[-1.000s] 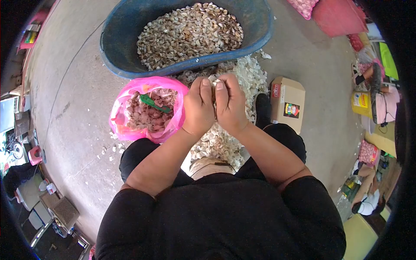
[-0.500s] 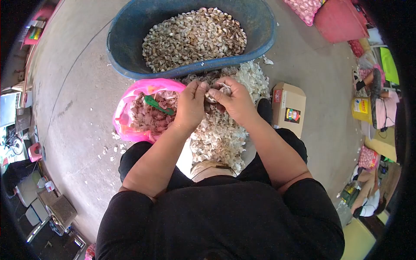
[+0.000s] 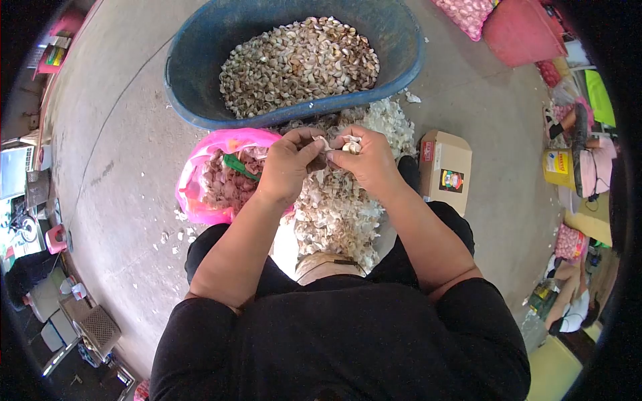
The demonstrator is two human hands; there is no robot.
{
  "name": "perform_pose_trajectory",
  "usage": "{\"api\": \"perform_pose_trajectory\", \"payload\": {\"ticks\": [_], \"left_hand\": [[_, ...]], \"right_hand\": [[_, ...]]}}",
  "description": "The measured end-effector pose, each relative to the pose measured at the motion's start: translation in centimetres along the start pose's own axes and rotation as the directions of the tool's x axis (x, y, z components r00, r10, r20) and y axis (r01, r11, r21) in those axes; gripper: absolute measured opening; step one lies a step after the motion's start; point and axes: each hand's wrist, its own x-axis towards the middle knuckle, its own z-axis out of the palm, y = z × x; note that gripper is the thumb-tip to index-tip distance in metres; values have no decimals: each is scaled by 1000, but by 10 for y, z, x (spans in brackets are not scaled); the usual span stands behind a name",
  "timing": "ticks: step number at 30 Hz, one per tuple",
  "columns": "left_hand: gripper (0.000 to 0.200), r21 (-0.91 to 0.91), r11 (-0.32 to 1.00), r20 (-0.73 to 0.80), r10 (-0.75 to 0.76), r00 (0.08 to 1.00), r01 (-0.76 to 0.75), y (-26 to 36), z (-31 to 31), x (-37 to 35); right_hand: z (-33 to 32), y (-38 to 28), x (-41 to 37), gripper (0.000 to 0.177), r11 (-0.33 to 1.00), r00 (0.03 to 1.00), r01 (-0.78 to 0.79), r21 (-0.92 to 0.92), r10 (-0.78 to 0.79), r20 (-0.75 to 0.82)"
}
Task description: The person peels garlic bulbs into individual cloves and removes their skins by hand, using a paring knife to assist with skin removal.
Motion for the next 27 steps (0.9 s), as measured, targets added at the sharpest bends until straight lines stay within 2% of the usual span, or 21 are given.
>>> {"api": "perform_pose_trajectory", "payload": {"ticks": [1,4,5,7,8,11,14,16,17,19,20,21,23,24,25,26,27], "left_hand": [[17,-51,998,53,-34,998,37,-1,-4,1],[18,-200,964,145,-147,978,175,7,-10,-1],[18,-248,942,166,-186,968,224,10,-11,-3],[18,-232,949,220,-163,962,214,11,-14,-3],[19,-224,952,249,-152,957,209,12,-14,-2],[19,18,985,175,-172,969,172,10,-10,-4],[17,80,983,180,-177,968,165,11,-9,-4],[16,14,987,137,-163,977,162,9,-10,-2],[15,-19,988,116,-153,981,156,8,-11,0],[14,59,974,17,-221,975,219,8,-11,2],[14,96,963,-34,-249,968,252,8,-11,4],[14,147,959,-4,-242,970,240,7,-15,7],[22,69,997,-51,47,998,-43,17,-23,21],[26,37,982,-82,187,979,-184,24,-21,27],[43,-2,950,-174,308,935,-313,38,-15,27],[46,55,955,-182,297,938,-292,40,-16,27],[50,111,957,-190,285,940,-268,42,-16,28]], "right_hand": [[-1,-2,-1,10,1000,1000,19,17,-20,19],[-6,-18,-6,9,949,979,-102,298,44,197],[-7,-16,-7,10,943,981,-99,318,39,190],[-10,-13,-7,10,932,983,-92,350,29,182],[-11,-12,-6,10,936,984,-88,341,28,178],[-12,-8,-8,10,956,988,-63,287,20,150],[-11,-6,-7,8,989,997,-17,150,5,77],[-11,-11,-6,7,999,1000,-22,45,22,-6],[-12,-12,-6,8,996,997,-76,47,75,13],[-15,-15,-5,12,983,983,-176,45,173,54],[-15,-13,-4,13,983,984,-176,57,174,51],[-14,-8,-3,15,982,983,-178,70,175,47],[-15,-8,-3,17,979,979,-199,33,197,52],[-14,-8,-4,17,971,975,-222,86,219,43],[-14,-8,-4,18,960,970,-242,138,239,36],[-14,-10,-3,18,947,966,-259,190,258,29],[-15,-9,-1,19,889,952,-299,346,300,53]]}}
